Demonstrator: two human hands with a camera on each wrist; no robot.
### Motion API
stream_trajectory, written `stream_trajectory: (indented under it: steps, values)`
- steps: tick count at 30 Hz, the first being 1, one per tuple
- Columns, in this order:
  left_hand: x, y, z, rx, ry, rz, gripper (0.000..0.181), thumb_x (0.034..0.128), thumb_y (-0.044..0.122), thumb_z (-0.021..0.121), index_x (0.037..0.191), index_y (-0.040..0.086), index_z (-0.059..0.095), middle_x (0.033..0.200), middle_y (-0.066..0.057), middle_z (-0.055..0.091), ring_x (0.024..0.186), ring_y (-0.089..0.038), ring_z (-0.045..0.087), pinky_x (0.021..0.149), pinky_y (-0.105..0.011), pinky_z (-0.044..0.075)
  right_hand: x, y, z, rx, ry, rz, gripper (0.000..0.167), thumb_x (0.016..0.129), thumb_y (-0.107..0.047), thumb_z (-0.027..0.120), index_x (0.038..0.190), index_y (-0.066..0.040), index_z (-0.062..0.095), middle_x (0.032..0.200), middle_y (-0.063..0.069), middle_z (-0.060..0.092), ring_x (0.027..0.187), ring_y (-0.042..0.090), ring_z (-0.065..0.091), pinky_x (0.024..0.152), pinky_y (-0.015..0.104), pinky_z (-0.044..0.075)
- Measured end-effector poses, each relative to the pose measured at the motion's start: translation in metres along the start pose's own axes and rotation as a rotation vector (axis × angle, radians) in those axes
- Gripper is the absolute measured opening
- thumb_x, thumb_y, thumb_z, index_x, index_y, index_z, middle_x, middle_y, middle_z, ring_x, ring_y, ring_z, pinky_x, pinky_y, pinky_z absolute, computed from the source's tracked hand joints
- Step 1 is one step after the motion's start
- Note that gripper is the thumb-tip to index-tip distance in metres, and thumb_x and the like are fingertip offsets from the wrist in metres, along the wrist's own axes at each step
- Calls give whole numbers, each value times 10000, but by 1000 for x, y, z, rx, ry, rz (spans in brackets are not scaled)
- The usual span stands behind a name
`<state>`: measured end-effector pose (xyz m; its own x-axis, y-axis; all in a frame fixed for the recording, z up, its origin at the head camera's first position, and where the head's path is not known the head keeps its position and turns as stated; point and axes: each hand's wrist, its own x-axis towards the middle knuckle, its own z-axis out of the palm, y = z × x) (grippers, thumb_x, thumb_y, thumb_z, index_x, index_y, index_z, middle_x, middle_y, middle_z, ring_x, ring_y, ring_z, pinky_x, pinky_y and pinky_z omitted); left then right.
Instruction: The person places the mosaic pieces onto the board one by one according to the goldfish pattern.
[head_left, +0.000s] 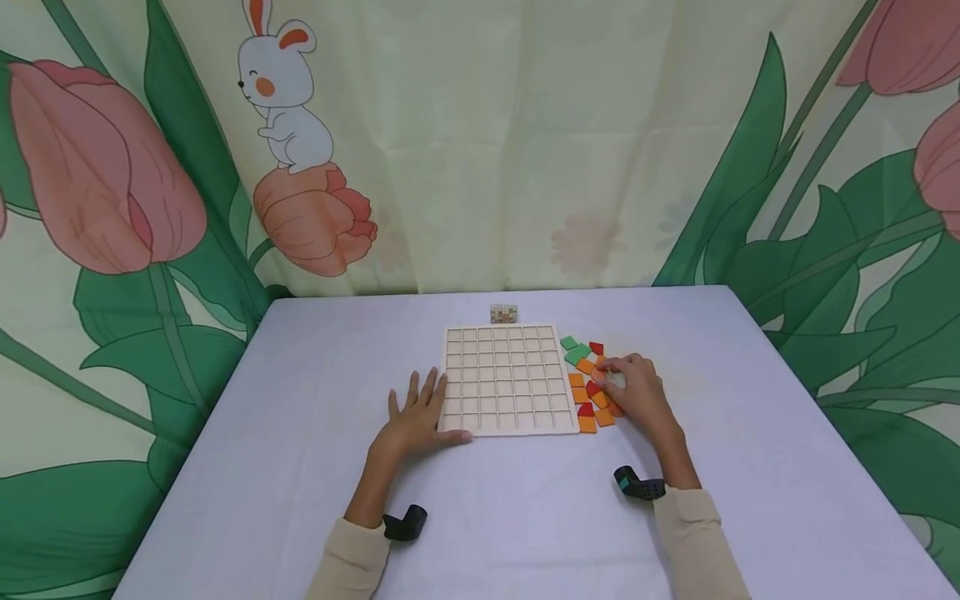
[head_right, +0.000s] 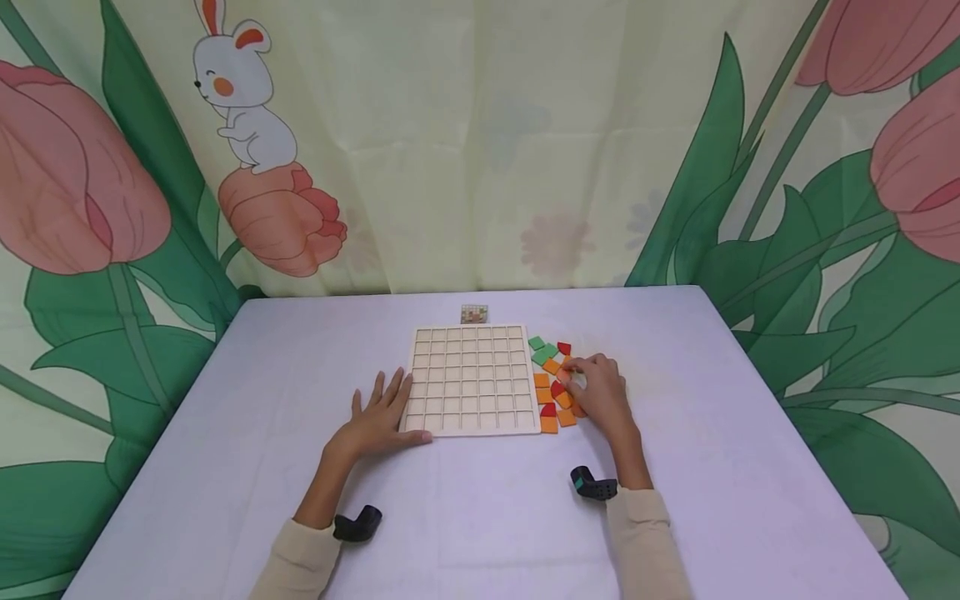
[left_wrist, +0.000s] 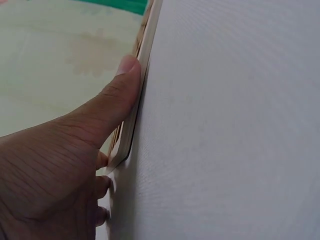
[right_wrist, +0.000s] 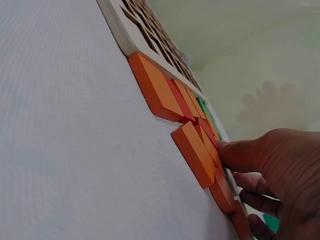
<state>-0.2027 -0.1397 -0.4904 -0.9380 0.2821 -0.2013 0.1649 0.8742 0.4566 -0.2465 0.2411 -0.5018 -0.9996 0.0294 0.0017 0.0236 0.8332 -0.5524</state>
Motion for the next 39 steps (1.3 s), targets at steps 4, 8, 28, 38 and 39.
stream_trajectory:
  steps: [4, 8, 28, 38, 39]
  values:
    - [4, -6, 5, -22, 19, 23, 1174, 888, 571, 804, 1695, 9, 163, 1792, -201, 67, 1652, -476, -46, 1262, -756, -21, 0, -1, 2, -9, 2, 13, 437, 1011, -236, 731, 1399, -42, 678, 1342, 291, 533, 1275, 449, 459, 1043, 629, 491]
    - [7, -12, 10, -27, 31, 37, 1196, 873, 583, 815, 1700, 22, 156, 1796, -183, 61, 1657, -457, -65, 1282, -719, -17, 0, 0, 4, -14, 18, -1, 406, 1009, -229, 736, 1369, -45, 695, 1333, 289, 546, 1278, 450, 457, 1041, 637, 460]
    - [9, -1, 12, -143, 158, 41, 1218, 732, 399, 990, 1637, -56, 314, 1721, -274, 261, 1576, -469, 247, 1253, -615, 322, -2, 0, 6, -9, 52, -21, 340, 1007, -215, 741, 1284, -20, 711, 1316, 276, 561, 1285, 451, 451, 1035, 639, 429]
    - [8, -1, 12, -228, 185, 54, 1204, 691, 359, 1019, 1614, -60, 368, 1623, -287, 334, 1479, -451, 361, 1199, -561, 409, -3, 0, 2, -14, 30, -21, 362, 1012, -220, 732, 1298, -1, 694, 1336, 279, 556, 1309, 456, 437, 1058, 649, 412]
    - [9, -1, 12, -238, 183, 62, 1214, 693, 355, 1019, 1615, -71, 355, 1625, -290, 327, 1498, -456, 358, 1214, -563, 397, -3, 0, 1, -12, 21, -19, 375, 1014, -230, 732, 1305, 2, 689, 1346, 281, 554, 1316, 457, 435, 1071, 655, 410]
